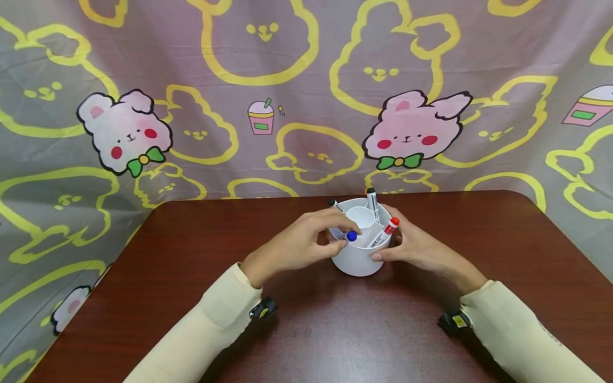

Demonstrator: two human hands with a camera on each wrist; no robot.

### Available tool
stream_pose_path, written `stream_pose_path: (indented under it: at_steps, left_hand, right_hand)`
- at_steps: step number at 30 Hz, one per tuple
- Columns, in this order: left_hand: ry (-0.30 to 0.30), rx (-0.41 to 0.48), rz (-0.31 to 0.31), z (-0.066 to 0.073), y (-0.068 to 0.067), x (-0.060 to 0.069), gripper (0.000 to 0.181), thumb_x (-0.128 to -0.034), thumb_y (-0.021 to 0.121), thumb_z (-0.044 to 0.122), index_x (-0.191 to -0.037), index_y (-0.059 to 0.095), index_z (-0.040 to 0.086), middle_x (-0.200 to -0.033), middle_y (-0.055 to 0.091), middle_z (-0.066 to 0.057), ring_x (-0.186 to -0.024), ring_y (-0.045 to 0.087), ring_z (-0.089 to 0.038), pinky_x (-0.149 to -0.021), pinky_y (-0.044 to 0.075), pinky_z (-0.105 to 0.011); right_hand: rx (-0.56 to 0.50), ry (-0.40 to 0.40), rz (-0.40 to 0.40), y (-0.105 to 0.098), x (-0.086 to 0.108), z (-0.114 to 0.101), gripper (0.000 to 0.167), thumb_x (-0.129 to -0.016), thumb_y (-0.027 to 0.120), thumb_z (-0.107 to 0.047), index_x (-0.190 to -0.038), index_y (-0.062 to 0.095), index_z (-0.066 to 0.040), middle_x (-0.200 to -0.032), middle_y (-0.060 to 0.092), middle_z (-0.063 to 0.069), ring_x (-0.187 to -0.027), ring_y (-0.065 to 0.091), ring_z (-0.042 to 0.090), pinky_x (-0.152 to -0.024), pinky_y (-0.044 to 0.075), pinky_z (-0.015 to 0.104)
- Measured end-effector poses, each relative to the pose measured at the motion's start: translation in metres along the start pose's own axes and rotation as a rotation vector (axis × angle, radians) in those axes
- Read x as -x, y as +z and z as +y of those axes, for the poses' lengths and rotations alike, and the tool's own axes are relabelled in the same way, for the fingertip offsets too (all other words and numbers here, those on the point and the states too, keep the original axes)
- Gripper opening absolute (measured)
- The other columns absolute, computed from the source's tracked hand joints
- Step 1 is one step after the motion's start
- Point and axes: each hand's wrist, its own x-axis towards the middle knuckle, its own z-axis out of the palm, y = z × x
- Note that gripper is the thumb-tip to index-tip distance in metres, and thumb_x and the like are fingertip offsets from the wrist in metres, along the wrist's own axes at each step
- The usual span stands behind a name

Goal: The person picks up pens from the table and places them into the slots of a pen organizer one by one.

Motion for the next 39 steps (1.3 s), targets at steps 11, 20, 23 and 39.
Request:
stream_pose_path:
  at_steps: [11,20,23,39]
  left_hand:
    - [-0.011,-0.043,-0.024,-0.004,0.000,0.002,0.027,-0.0975,0.070,0.009,-0.124,0.074,0.014,-0.122,0.070,0.001,-0.104,0.062,-0.011,-0.087,0.059,-0.030]
    - [-0.026,-0.059,-0.029,-0.007,0.001,0.002,0.029,-0.0980,0.070,0.010,-0.127,0.073,0.014,-0.126,0.070,0.000,-0.107,0.062,-0.011,-0.090,0.060,-0.038]
    - [-0.034,-0.064,-0.030,-0.006,0.001,0.002,0.031,-0.0981,0.070,0.011,-0.129,0.071,0.014,-0.126,0.070,0.000,-0.108,0.063,-0.011,-0.091,0.060,-0.039]
    - [-0.070,-0.122,0.099,-0.010,-0.003,0.020,0.045,-0.0946,0.077,0.013,-0.138,0.066,0.018,-0.137,0.065,0.004,-0.134,0.057,-0.013,-0.117,0.047,-0.039]
  right_hand:
    - [0.015,0.022,-0.005,0.000,0.000,-0.001,0.103,-0.086,0.085,-0.021,-0.164,0.018,-0.016,-0.157,0.042,0.017,-0.140,0.046,0.040,-0.113,0.040,0.059]
    - [0.016,0.043,-0.008,-0.001,0.002,-0.003,0.103,-0.087,0.085,-0.023,-0.165,0.018,-0.018,-0.158,0.040,0.016,-0.142,0.043,0.041,-0.114,0.040,0.063]
    - [0.024,0.052,-0.009,-0.001,0.002,-0.003,0.102,-0.087,0.085,-0.024,-0.164,0.019,-0.018,-0.157,0.040,0.016,-0.140,0.044,0.041,-0.112,0.042,0.062]
    - [0.053,0.069,0.013,-0.004,0.006,-0.005,0.105,-0.086,0.086,-0.025,-0.165,0.018,-0.017,-0.161,0.037,0.016,-0.146,0.037,0.043,-0.112,0.040,0.068]
